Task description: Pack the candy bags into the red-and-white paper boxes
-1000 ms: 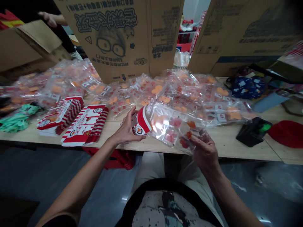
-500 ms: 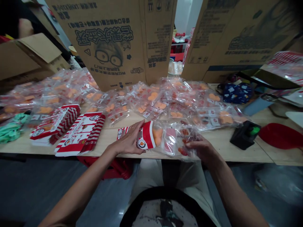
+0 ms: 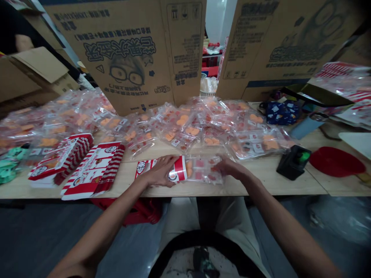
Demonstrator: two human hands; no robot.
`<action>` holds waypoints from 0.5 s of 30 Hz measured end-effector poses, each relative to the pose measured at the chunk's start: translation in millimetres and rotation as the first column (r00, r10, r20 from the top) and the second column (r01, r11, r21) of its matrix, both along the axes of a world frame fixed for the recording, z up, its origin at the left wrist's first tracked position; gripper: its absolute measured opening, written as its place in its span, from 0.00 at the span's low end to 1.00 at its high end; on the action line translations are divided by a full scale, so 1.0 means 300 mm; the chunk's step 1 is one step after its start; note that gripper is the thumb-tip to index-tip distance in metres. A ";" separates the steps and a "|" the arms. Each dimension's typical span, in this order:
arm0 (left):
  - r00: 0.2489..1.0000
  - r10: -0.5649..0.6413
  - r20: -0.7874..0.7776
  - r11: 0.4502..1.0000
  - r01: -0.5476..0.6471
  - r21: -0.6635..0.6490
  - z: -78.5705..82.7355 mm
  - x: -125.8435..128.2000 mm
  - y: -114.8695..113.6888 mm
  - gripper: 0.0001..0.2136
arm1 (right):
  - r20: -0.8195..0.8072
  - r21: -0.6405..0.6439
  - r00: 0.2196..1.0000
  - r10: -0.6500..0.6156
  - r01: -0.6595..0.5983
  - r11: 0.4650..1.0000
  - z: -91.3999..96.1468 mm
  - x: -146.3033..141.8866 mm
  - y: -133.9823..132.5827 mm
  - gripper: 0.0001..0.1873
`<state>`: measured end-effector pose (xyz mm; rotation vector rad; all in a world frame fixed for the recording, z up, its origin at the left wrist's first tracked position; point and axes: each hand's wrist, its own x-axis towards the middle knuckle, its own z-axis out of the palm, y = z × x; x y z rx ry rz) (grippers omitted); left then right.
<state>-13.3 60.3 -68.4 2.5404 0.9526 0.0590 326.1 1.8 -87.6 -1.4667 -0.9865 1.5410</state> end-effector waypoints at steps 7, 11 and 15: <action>1.000 0.020 0.003 1.000 -0.020 -0.006 -0.061 0.025 0.012 0.55 | 0.947 0.129 0.318 0.045 -0.504 0.854 0.051 -0.163 0.089 0.25; 0.998 0.063 0.029 0.997 -0.064 0.033 -0.066 0.017 0.001 0.58 | 0.910 0.084 0.363 0.201 -0.635 0.768 -0.004 -0.260 0.168 0.25; 0.994 0.083 0.070 0.995 -0.086 0.045 -0.081 -0.004 -0.016 0.61 | 0.852 0.125 0.438 0.286 -0.701 0.702 -0.037 -0.266 0.202 0.30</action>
